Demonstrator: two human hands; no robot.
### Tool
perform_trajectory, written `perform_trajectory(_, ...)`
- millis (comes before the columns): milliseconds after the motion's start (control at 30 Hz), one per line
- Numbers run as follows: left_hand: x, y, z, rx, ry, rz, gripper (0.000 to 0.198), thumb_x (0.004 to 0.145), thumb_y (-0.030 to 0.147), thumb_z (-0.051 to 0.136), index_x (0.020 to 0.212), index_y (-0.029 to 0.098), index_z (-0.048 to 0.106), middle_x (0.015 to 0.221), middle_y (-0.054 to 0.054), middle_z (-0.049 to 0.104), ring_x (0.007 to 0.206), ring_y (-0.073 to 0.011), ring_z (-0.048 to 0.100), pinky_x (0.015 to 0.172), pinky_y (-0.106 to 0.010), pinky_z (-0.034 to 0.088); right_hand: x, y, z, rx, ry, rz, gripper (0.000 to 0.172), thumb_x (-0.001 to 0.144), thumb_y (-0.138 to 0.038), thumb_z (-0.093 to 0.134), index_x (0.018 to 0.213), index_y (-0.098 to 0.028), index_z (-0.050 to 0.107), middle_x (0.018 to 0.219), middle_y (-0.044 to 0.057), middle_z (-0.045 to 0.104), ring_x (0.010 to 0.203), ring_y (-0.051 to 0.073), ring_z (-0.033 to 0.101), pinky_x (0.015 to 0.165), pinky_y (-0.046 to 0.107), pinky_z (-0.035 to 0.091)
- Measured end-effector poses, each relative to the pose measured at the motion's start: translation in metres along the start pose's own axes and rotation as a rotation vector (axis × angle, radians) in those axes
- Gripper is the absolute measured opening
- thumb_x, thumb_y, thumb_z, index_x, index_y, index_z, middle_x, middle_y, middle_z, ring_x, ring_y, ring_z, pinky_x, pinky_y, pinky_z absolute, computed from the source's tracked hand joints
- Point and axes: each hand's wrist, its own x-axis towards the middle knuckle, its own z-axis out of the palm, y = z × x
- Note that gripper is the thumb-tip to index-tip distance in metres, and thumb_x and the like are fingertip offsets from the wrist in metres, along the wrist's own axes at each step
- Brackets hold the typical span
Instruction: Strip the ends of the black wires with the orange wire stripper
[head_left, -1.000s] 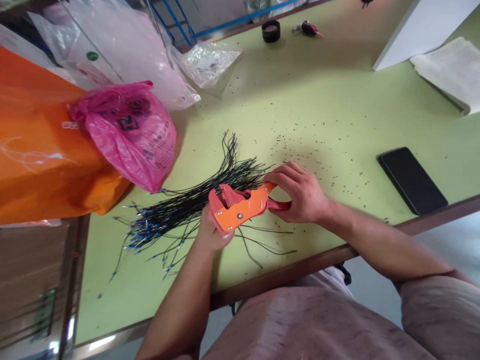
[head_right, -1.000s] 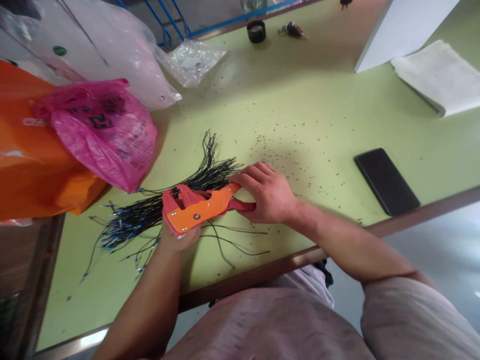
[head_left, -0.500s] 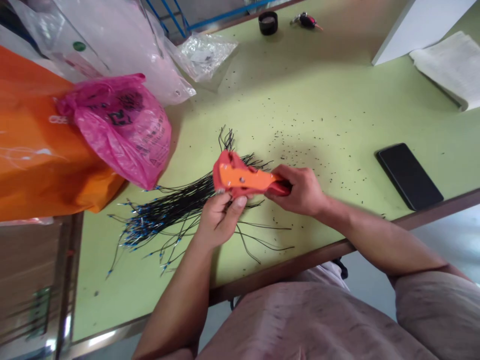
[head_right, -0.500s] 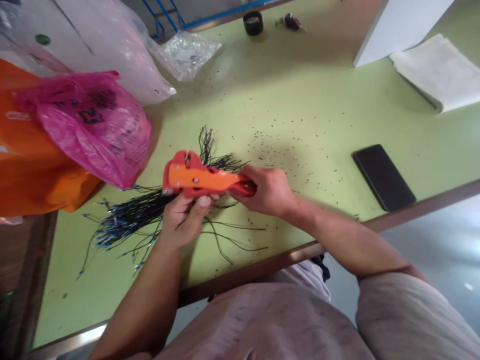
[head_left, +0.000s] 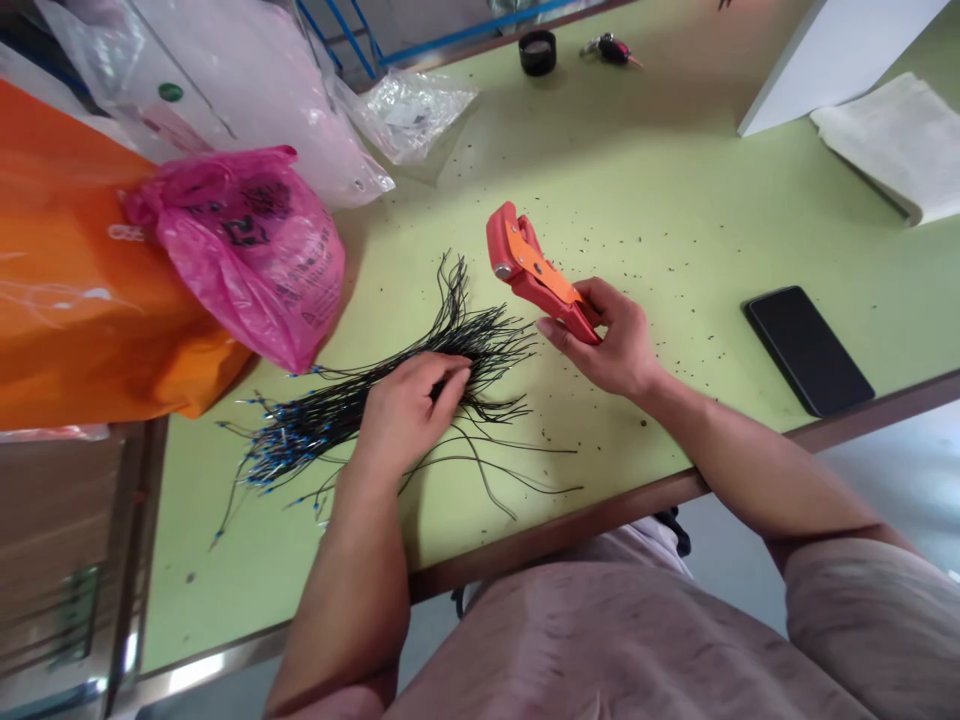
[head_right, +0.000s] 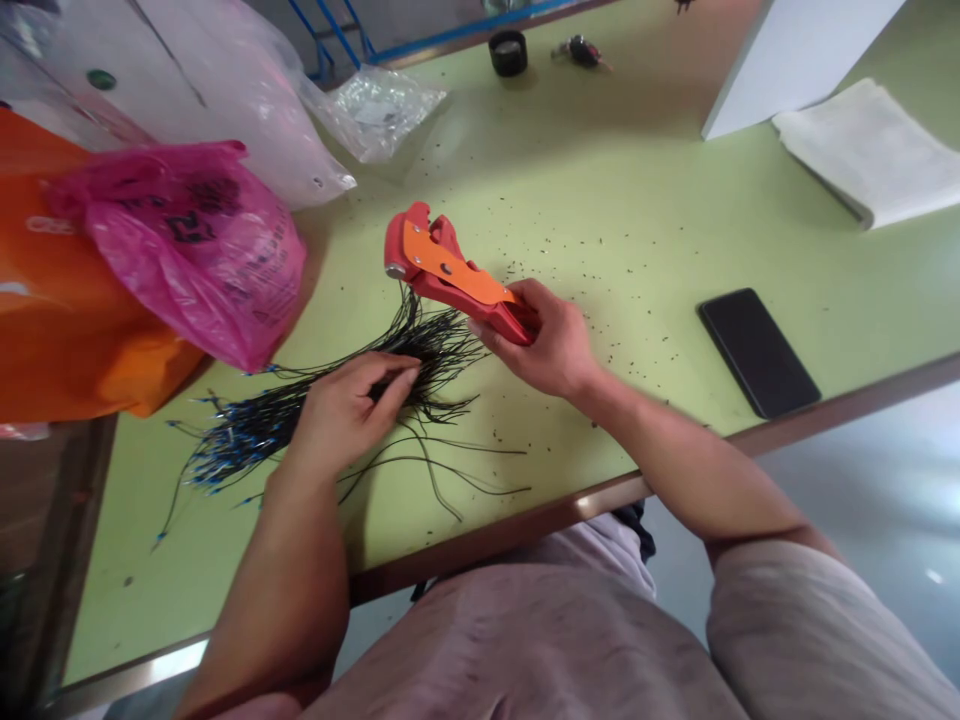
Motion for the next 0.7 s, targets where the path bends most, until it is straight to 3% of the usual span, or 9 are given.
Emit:
perform_trajectory(233, -0.002, 0.011, 0.005, 0.082, -0.218, 0.142, 0.035, 0.11, 0.048, 0.061, 0.11, 0.026, 0.088, 0.109, -0.007, 0.09, 0.101, -0.0281, 0.08, 0.098, -0.042, 0.063, 0.001, 0.004, 0.002, -0.006, -0.028, -0.009, 0.065, 0.084, -0.081, 0.082, 0.105, -0.021, 0.068, 0.081, -0.001, 0.062, 0.068, 0.013, 0.049, 0.066, 0.032, 0.045)
perform_trajectory(367, -0.005, 0.01, 0.008, 0.121, -0.309, 0.022, 0.039, 0.109, 0.051, 0.057, 0.12, 0.025, 0.085, 0.097, -0.006, 0.088, 0.079, -0.0255, 0.079, 0.08, -0.037, 0.063, 0.001, 0.006, 0.004, -0.011, -0.031, -0.021, 0.062, 0.084, -0.078, 0.082, 0.105, -0.022, 0.068, 0.081, -0.002, 0.064, 0.068, 0.013, 0.047, 0.067, 0.032, 0.044)
perform_trajectory(433, -0.005, 0.007, 0.011, 0.129, -0.297, -0.017, 0.04, 0.108, 0.049, 0.059, 0.128, 0.023, 0.082, 0.094, -0.006, 0.086, 0.078, -0.0255, 0.078, 0.079, -0.037, 0.062, 0.001, 0.006, 0.004, -0.02, -0.035, -0.018, 0.062, 0.083, -0.077, 0.083, 0.106, -0.022, 0.068, 0.082, -0.001, 0.066, 0.069, 0.013, 0.048, 0.068, 0.032, 0.044)
perform_trajectory(600, -0.004, 0.002, 0.014, 0.106, -0.194, -0.071, 0.055, 0.103, 0.043, 0.066, 0.153, 0.02, 0.066, 0.133, -0.013, 0.079, 0.081, -0.0213, 0.077, 0.087, -0.039, 0.064, 0.0, 0.004, 0.004, -0.04, -0.077, -0.018, 0.062, 0.084, -0.078, 0.082, 0.106, -0.022, 0.067, 0.085, 0.001, 0.068, 0.07, 0.013, 0.049, 0.067, 0.032, 0.044)
perform_trajectory(700, -0.002, 0.0, 0.014, 0.101, -0.175, -0.115, 0.055, 0.101, 0.041, 0.07, 0.152, 0.021, 0.064, 0.142, -0.014, 0.073, 0.08, -0.0196, 0.076, 0.085, -0.039, 0.064, -0.001, 0.004, 0.004, -0.064, -0.094, -0.023, 0.062, 0.084, -0.079, 0.081, 0.105, -0.022, 0.067, 0.084, 0.0, 0.067, 0.069, 0.013, 0.048, 0.067, 0.032, 0.043)
